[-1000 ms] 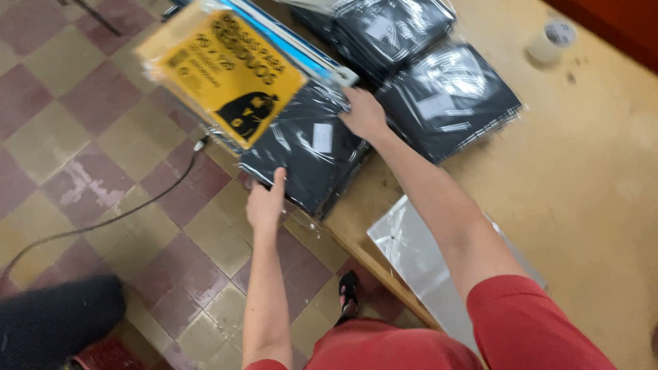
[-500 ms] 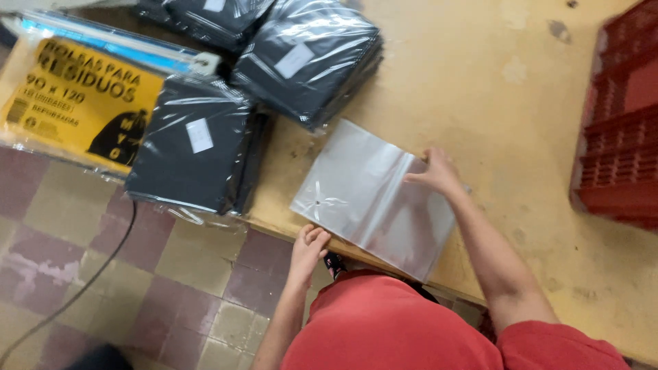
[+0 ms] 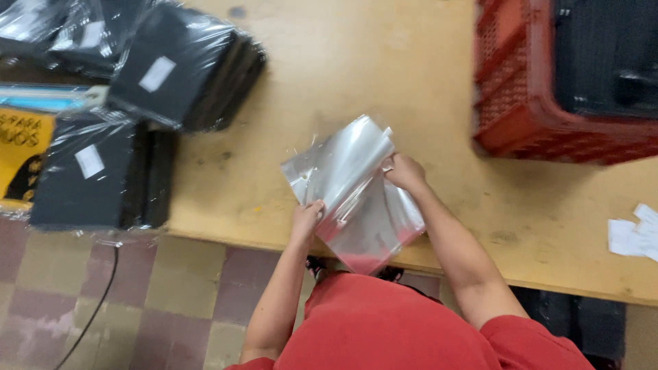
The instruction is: The person places black rectangular items into clear plastic bags, seals them, and stacks the packaged units on a wooden table. They retrieve items from a red basket, apply small white labels, and organize the finished packages into neat piles.
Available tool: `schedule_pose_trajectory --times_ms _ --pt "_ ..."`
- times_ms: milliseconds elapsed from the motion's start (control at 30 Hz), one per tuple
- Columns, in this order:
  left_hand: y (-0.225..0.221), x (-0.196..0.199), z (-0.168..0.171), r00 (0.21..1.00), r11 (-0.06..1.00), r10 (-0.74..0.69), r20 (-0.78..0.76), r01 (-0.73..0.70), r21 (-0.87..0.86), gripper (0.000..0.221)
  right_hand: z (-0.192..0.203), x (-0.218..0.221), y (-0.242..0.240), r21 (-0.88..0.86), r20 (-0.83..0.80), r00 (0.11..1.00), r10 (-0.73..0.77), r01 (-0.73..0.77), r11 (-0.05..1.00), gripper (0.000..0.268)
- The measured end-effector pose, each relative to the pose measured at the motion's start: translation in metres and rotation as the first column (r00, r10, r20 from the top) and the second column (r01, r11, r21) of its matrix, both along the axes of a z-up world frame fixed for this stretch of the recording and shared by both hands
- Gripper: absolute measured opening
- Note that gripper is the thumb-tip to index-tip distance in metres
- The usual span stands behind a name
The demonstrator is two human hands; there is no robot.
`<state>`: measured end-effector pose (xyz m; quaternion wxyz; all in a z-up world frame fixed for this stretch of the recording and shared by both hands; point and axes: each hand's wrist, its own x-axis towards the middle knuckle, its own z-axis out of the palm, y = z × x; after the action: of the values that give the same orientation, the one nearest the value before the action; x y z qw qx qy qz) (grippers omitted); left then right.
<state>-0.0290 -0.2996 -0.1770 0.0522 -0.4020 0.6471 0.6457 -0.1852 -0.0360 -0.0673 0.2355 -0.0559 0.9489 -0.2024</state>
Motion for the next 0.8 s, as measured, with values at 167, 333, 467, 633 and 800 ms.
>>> schedule_pose_trajectory --times_ms 167,333,467,633,800 --pt "0.111 -0.058 0.074 0.998 0.998 -0.043 0.052 0.045 -0.038 0.055 0.010 0.007 0.124 0.130 -0.035 0.987 -0.155 0.159 0.979 0.049" --pt "0.125 -0.104 0.057 0.998 0.997 0.048 -0.038 -0.051 -0.065 0.059 0.044 0.068 0.149 0.333 -0.518 0.835 0.188 -0.006 0.943 0.068" --pt "0.111 -0.117 0.077 0.990 0.910 -0.017 -0.137 -0.042 -0.413 0.058 0.014 0.092 0.163 0.090 -0.318 0.855 0.409 -0.403 0.911 0.066" --pt "0.124 -0.097 0.135 0.875 0.510 -0.444 -0.195 0.068 -0.857 0.061 -0.042 0.080 0.168 -0.032 -0.394 0.867 0.305 -0.345 0.938 0.034" --pt "0.156 -0.080 0.150 0.562 0.165 -0.793 0.235 0.570 -0.805 0.049 -0.046 0.069 0.166 -0.052 -0.395 0.892 0.218 -0.259 0.965 0.030"
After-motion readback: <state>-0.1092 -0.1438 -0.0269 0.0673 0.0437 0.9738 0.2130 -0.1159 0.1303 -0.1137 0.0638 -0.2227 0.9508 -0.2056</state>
